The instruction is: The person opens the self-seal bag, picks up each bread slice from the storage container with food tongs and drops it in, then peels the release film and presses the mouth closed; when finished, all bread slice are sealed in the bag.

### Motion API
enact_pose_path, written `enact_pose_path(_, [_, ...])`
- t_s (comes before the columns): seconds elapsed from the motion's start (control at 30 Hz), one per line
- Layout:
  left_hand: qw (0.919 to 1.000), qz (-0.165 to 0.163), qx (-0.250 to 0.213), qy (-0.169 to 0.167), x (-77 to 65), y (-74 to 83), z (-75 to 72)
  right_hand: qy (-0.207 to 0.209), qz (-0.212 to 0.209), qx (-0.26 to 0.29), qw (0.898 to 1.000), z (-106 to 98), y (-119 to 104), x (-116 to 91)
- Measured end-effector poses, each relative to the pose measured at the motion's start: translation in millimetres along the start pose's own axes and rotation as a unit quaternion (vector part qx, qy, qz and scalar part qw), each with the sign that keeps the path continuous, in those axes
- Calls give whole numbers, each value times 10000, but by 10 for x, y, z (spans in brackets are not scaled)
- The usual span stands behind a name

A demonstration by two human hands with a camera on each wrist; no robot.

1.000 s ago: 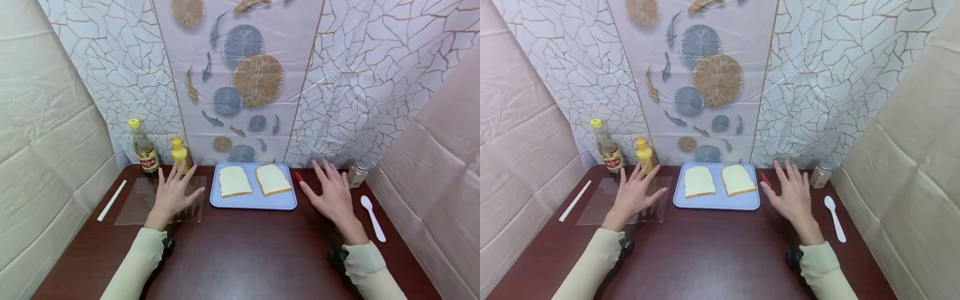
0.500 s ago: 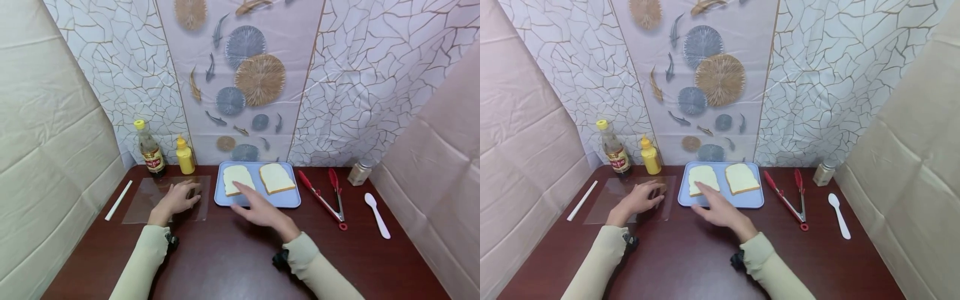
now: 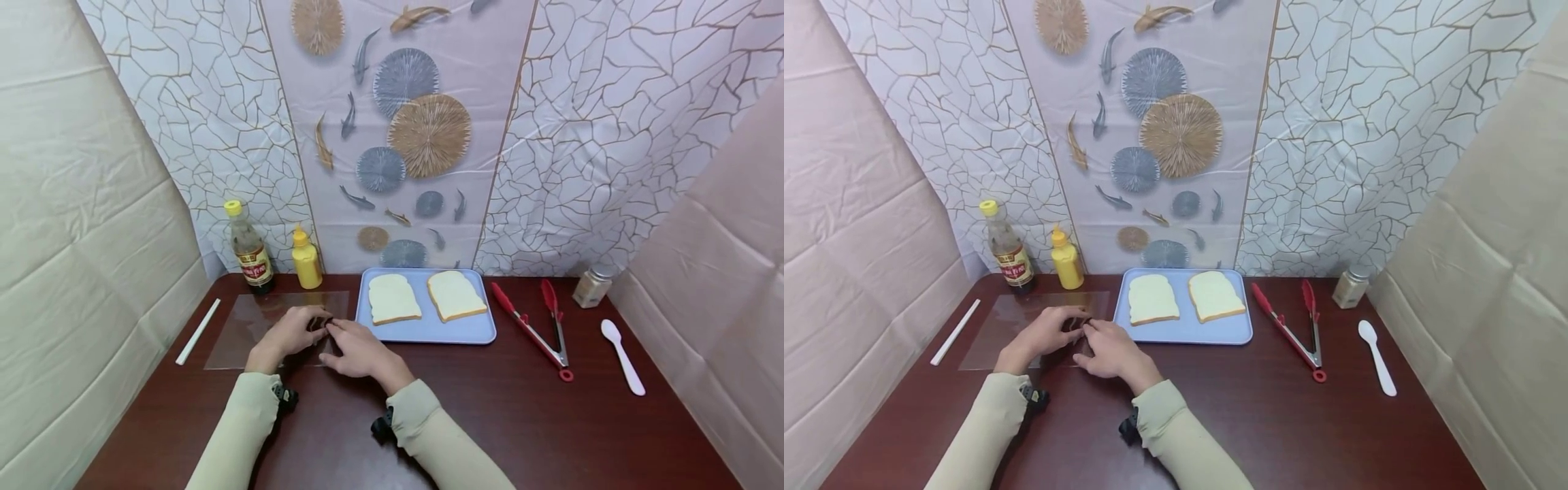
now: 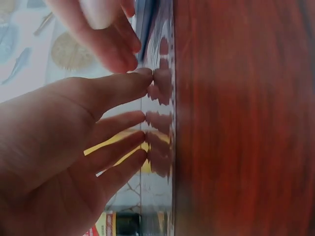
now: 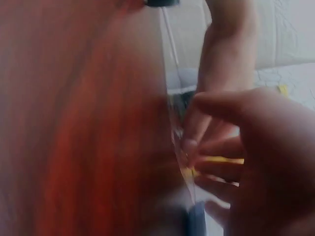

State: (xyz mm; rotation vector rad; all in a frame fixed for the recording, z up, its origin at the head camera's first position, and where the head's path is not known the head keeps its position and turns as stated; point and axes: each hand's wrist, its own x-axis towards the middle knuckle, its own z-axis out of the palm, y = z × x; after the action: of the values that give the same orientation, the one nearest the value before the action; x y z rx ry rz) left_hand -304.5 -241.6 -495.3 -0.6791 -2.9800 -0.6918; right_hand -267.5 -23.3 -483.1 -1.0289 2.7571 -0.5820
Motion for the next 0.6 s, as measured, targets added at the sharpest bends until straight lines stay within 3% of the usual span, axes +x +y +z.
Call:
enact_pose_path(0.1, [9999, -5, -68, -95, -20, -50, -13, -82, 247, -352, 9990, 52, -17, 16])
enact_pose_path(0.3, [9998, -136, -84, -91, -47, -78, -61, -257, 410, -253, 9985, 55, 52, -10])
enact_pose_path(0.6, [9986, -239, 202, 427, 8, -9, -59, -203, 340, -169, 9991, 47, 83, -19])
